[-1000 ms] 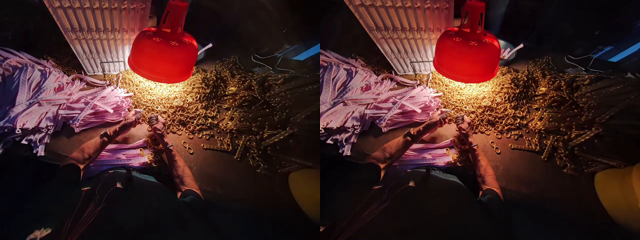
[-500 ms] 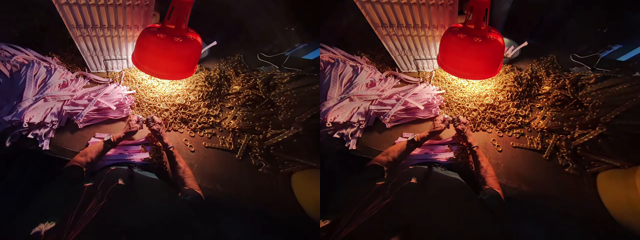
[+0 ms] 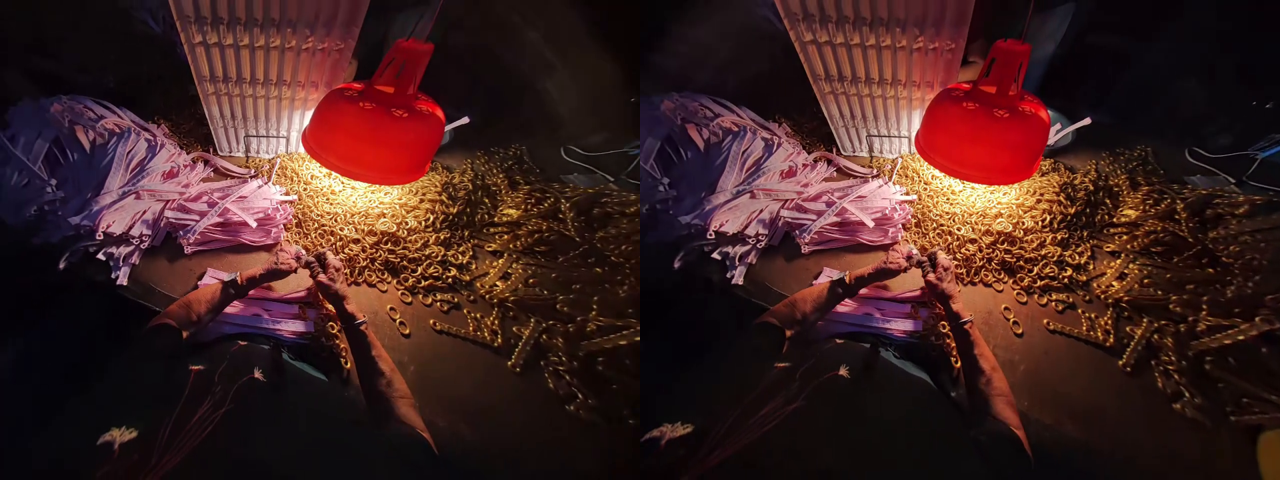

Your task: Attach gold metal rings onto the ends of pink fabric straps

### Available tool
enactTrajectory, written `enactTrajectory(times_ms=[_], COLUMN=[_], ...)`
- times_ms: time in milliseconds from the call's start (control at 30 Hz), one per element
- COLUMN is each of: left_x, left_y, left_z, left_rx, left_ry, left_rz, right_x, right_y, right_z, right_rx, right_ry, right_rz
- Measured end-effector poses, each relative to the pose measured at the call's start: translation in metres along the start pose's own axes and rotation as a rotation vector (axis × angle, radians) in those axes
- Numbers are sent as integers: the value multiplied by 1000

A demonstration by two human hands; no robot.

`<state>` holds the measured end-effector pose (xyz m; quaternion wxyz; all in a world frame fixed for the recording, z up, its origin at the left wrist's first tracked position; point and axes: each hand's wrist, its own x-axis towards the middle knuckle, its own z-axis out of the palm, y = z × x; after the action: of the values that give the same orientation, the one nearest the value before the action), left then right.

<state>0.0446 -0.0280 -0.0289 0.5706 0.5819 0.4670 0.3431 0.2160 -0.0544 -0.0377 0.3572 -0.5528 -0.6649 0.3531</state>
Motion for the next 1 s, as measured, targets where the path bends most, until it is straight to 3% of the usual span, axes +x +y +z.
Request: enactTrajectory(times_ms=[100,267,467,600,800,1000], left_x=[-3,-16,-17,-19,-25,-26], left_y=[4,6,0,-2,0,1], left_z=[-12,-11,1,2,7,9], left_rx=[-79,-241,-414,-437,-322,-204], left_ry=[-162,-75,119,146,172,211], left_rz=[-84,-202,-254,-258,-244,-123], right_x=[-2,0,6,7,1,-5], right_y=[7,11,-6,-12,-16,-15], right_z=[8,12,17,22,19,16], right_rx=[-226,-228,317,505,481,380], right_ry=[116,36,-50,-24,-29,-29], right_rz=[-179,-269,110,247,293,202])
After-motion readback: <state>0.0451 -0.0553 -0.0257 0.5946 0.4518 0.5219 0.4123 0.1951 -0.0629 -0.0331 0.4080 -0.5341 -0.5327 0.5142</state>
